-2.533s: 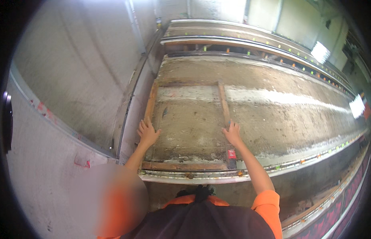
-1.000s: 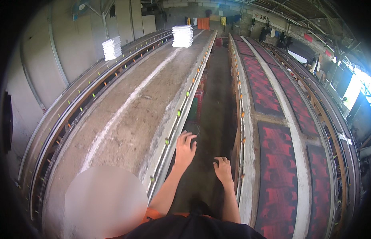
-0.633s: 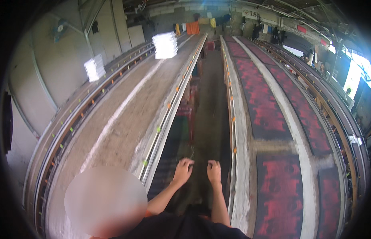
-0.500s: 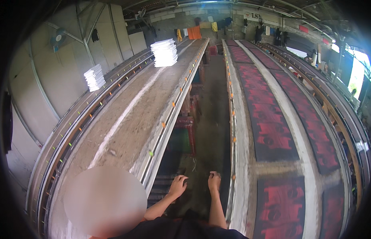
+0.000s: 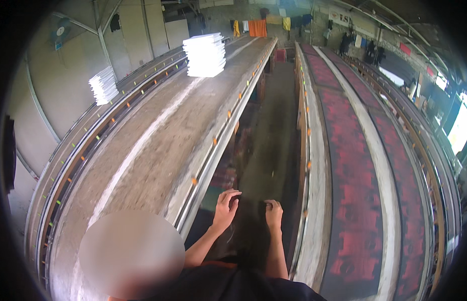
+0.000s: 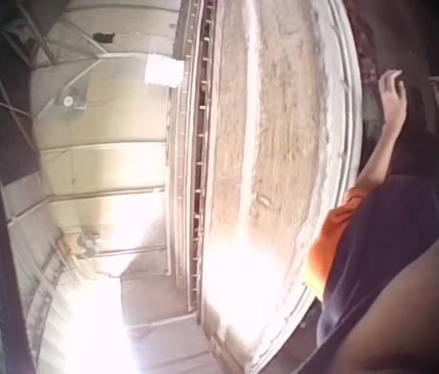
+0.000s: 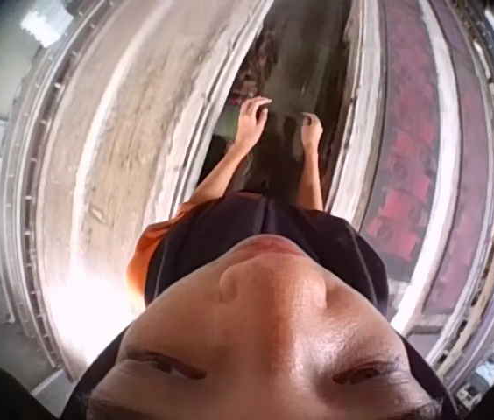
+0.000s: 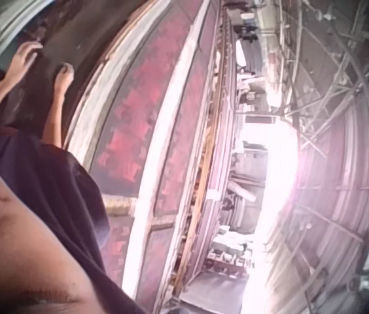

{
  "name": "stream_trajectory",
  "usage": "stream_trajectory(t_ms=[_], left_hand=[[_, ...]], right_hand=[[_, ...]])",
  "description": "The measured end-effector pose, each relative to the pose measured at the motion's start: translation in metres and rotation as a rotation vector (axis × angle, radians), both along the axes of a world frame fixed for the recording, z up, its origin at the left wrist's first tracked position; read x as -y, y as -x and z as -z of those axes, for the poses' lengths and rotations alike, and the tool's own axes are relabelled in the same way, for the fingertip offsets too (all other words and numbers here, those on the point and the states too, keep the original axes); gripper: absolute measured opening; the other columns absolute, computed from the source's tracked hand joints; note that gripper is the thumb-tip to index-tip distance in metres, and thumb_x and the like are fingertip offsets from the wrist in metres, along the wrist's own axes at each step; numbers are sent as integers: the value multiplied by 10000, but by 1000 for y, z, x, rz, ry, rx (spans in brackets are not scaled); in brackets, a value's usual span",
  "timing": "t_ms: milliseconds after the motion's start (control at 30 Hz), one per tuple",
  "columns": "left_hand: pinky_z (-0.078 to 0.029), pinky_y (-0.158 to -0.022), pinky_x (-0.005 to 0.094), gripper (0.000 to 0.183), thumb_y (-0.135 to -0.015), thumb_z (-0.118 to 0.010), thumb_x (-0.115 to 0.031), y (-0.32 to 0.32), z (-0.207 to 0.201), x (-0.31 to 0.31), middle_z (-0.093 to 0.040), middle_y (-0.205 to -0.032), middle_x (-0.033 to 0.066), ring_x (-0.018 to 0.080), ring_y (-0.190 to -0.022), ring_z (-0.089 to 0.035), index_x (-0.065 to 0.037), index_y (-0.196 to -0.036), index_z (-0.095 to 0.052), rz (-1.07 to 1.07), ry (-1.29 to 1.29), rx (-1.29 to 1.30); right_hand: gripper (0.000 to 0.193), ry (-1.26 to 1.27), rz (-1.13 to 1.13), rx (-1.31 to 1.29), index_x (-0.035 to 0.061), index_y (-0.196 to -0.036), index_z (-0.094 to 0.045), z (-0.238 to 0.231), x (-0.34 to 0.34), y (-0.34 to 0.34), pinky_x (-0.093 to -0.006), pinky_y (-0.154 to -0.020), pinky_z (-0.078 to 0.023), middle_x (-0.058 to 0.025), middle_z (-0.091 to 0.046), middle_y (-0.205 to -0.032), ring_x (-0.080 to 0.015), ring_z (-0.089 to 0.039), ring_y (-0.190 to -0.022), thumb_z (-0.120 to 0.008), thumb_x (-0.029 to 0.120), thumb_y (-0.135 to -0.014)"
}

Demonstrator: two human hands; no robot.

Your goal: The person places a wooden frame on a conveyor belt and then repeatedly picks up white square tiles from a stack, positioning each tile inside the frame on the belt. The person adjusts the frame and tiles by hand as they move along the line.

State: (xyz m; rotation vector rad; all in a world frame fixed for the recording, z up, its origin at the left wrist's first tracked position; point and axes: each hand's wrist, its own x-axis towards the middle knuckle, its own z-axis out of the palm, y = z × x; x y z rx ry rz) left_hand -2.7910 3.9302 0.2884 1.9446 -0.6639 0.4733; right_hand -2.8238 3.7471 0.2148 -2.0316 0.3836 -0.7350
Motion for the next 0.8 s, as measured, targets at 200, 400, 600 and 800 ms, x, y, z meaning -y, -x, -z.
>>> stream_trajectory(t_ms=[200, 400, 600, 800], left_hand=[[-409, -919, 388, 271, -810, -557, 1, -149, -51, 81, -552, -1082, 126, 303, -1061, -499, -63, -1073, -562, -9, 119, 59], [-392, -925, 363, 239, -829, -544, -2, -292, -77, 129, -564, -1070, 136, 299, -1060, -515, -48, -1061, -571, -117, 156, 101], [-423, -875, 318, 229, -833, -545, -8, -399, -84, 159, -568, -1064, 114, 248, -1013, -544, -42, -1057, -578, -194, 263, -58], [-430, -891, 303, 279, -860, -516, -30, -524, -114, 178, -581, -1072, 80, 182, -1076, -523, -43, -1138, -538, -270, 542, -295]], right_hand=[[138, -21, -94, -13, 19, -941, -619, -21, 76, -161, -358, -721, -486, -181, -629, -899, -315, -625, -837, -539, 54, -834], [135, 63, -122, -23, 17, -936, -613, -29, 178, -305, -369, -746, -482, -173, -628, -905, -312, -620, -851, -519, 37, -841], [146, -25, 36, 53, 5, -963, -597, -50, 249, -434, -361, -711, -496, -159, -629, -913, -301, -624, -842, -501, 4, -853], [172, 43, -71, 204, 13, -983, -592, -100, 290, -553, -351, -709, -498, -141, -616, -929, -276, -620, -847, -505, -33, -843]])
